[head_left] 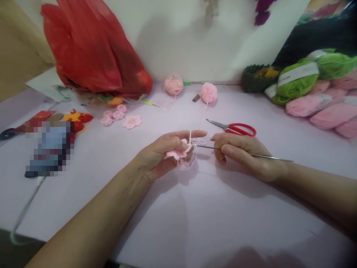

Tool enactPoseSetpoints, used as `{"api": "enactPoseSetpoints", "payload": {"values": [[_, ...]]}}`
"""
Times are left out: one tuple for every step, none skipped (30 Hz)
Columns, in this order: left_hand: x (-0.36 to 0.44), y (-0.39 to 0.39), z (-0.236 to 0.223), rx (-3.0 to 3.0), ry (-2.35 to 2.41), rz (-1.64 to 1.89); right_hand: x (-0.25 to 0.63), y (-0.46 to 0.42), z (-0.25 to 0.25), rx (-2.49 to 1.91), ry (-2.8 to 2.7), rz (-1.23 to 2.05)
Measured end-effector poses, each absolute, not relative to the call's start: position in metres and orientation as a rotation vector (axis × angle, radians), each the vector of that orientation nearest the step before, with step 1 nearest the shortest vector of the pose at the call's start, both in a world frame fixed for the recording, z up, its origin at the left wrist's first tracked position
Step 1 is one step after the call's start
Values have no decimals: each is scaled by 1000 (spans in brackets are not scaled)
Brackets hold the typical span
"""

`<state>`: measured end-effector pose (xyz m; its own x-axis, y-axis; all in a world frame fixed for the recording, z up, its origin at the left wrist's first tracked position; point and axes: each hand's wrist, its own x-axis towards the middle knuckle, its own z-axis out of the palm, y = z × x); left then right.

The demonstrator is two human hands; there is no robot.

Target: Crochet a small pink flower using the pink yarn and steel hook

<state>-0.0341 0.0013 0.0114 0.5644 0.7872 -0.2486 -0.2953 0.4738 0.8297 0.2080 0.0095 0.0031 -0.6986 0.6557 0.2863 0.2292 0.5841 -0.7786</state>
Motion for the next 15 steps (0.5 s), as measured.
{"api": "enactPoseSetpoints", "payload": {"values": [[-32, 1, 11, 842, 708, 719, 207, 8, 2, -700, -2249, 997], [-30, 0, 10, 857, 726, 708, 205, 7, 1, -706, -2244, 985], [-27, -1, 9, 871, 740, 696, 203, 6, -1, -710, -2253, 956], [-25, -2, 8, 887, 750, 682, 201, 6, -2, -720, -2259, 916], [-23, -3, 7, 903, 753, 675, 200, 5, -3, -734, -2257, 875], [-21, -4, 6, 918, 755, 676, 198, 4, -3, -749, -2255, 838], [-20, -5, 6, 931, 760, 684, 197, 4, -4, -768, -2248, 811], [-19, -5, 5, 942, 770, 697, 197, 4, -4, -788, -2242, 797], [-18, -6, 4, 950, 780, 711, 196, 4, -4, -806, -2239, 792], [-17, -6, 4, 959, 790, 728, 196, 4, -4, -820, -2237, 793], [-16, -7, 3, 970, 802, 744, 196, 5, -4, -831, -2235, 797], [-16, -7, 3, 982, 815, 758, 196, 5, -4, -842, -2232, 799], [-15, -8, 3, 997, 828, 769, 196, 6, -5, -850, -2227, 796], [-15, -8, 2, 1014, 841, 779, 196, 6, -7, -850, -2220, 786], [-14, -9, 2, 1035, 850, 787, 196, 7, -8, -843, -2212, 769]]}}
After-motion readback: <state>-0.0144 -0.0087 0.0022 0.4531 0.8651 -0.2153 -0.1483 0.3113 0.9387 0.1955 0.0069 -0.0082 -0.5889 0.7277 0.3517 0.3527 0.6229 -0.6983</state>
